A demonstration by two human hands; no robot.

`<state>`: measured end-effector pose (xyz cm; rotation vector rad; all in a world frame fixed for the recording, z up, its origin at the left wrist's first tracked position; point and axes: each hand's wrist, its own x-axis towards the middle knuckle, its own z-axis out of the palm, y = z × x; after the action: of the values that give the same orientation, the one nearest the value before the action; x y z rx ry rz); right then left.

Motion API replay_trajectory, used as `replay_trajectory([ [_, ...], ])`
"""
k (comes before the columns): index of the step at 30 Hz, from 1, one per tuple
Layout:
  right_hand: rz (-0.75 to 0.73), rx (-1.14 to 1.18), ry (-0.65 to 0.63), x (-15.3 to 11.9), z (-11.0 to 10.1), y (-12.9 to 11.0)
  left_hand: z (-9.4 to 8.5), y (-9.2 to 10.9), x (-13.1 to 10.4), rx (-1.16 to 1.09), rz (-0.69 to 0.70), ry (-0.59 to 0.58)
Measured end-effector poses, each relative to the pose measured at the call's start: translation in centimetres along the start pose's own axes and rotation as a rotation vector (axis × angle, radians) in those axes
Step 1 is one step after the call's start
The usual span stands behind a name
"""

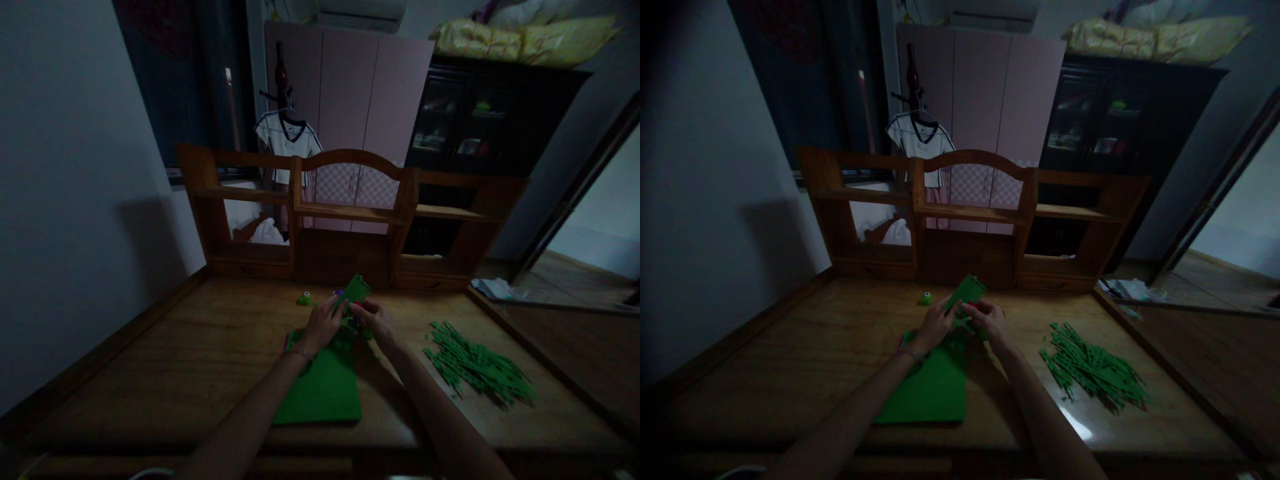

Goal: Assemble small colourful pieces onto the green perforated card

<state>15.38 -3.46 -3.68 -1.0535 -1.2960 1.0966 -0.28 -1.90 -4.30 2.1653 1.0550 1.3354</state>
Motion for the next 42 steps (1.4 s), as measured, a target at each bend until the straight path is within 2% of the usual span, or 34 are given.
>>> replay_trajectory([
  [8, -0.019, 0.008, -0.075, 0.1, 0.1, 0.2, 0.1, -0.7, 0.0, 0.055, 0.001, 0.045],
  [16, -0.015, 0.036, -0.044, 0.4, -0.1, 0.7, -0.1, -0.5, 0.0, 0.108, 0.023, 0.052],
  [25, -0.006, 0.111, -0.084, 0.4, 0.0, 0.7, -0.2, -0.2, 0.0, 0.107, 0.011, 0.072],
  [32, 0.072, 0.173, -0.036, 0.8, 0.0, 1.3, -0.3, -0.1, 0.1, 0.115, 0.002, 0.086],
  [42, -0.025, 0.121, -0.081, 0.6, 0.1, 1.0, -0.2, 0.0, 0.0, 0.104, -0.022, 0.085],
])
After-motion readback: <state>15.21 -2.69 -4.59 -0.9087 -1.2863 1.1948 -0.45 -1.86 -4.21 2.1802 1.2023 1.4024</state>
